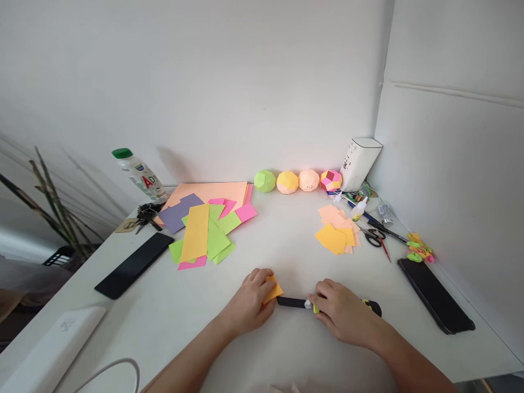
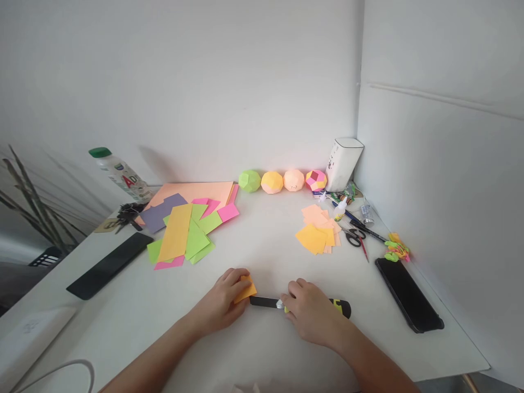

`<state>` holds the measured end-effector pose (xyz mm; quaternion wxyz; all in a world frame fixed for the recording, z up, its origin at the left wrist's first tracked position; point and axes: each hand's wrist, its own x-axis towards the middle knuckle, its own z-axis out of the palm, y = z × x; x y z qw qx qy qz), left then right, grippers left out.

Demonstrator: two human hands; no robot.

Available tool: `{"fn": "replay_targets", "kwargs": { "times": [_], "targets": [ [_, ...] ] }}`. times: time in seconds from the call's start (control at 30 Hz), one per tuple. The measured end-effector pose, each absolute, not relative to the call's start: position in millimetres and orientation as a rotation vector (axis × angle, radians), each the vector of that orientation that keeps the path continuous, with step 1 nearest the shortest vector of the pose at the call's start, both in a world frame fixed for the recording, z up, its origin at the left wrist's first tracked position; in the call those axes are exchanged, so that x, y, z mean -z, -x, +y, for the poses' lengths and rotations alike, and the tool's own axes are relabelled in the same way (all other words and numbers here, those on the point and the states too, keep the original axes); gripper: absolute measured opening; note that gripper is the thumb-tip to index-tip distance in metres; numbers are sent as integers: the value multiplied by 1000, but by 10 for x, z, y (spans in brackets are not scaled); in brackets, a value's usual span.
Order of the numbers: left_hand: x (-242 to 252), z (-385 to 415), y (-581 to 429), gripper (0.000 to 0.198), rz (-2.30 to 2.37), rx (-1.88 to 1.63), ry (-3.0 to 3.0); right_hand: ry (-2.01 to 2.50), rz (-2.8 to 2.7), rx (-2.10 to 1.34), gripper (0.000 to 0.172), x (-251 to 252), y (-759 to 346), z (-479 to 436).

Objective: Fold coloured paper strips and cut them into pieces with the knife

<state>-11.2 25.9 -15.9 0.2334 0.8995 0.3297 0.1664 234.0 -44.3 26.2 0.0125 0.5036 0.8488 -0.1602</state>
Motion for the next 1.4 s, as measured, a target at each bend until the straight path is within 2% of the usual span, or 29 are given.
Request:
{"fn": "replay_targets", "kwargs": {
  "times": [0.23,0.33,0.57,0.87,1.0,1.17,1.4],
  "targets": [
    [165,214,90,15,932,-413,-2575,-1607,2592,415,27,-253,-2327,-453],
    [193,196,58,21,993,-411,-2640,-1613,2554,414,27,-249,-2330,-458],
    [328,114,1,20,1129,-471,-2669,-1658,2489,473,24,-273,-2310,-485],
    [428,91,-6,24,1103,-615,-2838,-1679,2534,314,25,-146,-2280,-537],
    [404,76,-10,31,1148,-564,-2889,-1678,2552,259,25,-134,-2252,-537],
    [369,78,0,22,1178,-456,-2904,-1652,2602,245,27,-111,-2237,-532],
    [361,84,-2,29,1216,-397,-2802,-1632,2679,156,32,-65,-2166,-529]
  ]
}}
